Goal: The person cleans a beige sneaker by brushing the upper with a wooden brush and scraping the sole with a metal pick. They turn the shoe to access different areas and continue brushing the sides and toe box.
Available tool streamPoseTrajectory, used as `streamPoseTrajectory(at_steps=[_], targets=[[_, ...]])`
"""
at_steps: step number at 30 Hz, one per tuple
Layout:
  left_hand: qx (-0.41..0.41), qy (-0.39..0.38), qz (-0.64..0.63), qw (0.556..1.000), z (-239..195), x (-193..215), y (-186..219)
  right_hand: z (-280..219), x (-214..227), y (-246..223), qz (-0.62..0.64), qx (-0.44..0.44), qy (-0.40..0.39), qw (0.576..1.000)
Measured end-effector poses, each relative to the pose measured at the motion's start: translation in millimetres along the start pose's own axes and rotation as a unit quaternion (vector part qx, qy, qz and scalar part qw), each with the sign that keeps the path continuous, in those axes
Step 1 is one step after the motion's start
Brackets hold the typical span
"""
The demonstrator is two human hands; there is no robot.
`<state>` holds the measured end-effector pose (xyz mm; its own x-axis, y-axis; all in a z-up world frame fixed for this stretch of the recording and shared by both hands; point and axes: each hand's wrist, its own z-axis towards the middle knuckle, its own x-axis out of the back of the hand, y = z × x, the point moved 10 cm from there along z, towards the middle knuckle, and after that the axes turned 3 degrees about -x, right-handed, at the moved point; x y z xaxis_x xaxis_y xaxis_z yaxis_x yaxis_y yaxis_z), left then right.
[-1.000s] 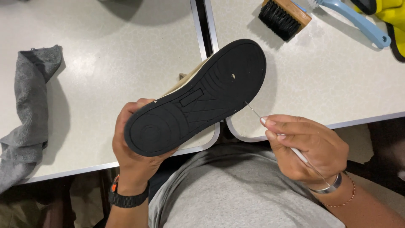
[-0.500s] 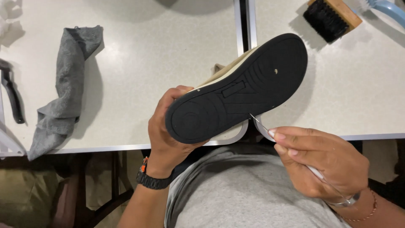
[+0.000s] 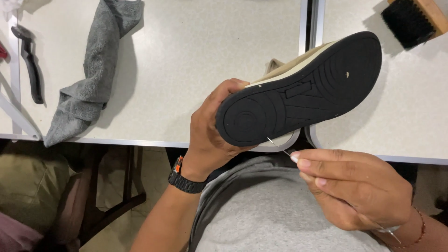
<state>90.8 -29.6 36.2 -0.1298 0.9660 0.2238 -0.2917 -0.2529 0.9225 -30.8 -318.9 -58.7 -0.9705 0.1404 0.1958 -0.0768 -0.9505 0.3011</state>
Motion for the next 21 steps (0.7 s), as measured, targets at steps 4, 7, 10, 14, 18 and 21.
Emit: streamPoseTrajectory(at_steps=[4,7,10,14,18,21], targets=[[-0.004,-0.004,0.028,1.0,-0.9,2.1,1.7,40.2,-12.4,-14.6,0.476,0.053,-0.075,0.875],[-0.012,-0.005,0.032,0.999,-2.1,2.8,1.6,16.5,-21.8,-60.5,0.583,0.062,-0.088,0.806],[-0.018,-0.003,0.034,0.999,-6.2,4.2,-3.3,18.7,-21.3,-70.1,0.574,0.043,-0.08,0.814],[-0.031,-0.003,0.018,0.999,-9.2,4.5,-6.5,17.9,-39.3,-88.3,0.557,0.017,-0.074,0.827],[-0.027,0.002,0.024,0.999,-10.3,5.4,-8.3,18.4,-49.7,-94.2,0.535,-0.011,-0.067,0.842],[-0.015,-0.002,0.029,0.999,-8.8,5.4,-6.6,44.8,-48.8,-97.0,0.518,-0.033,-0.062,0.853]])
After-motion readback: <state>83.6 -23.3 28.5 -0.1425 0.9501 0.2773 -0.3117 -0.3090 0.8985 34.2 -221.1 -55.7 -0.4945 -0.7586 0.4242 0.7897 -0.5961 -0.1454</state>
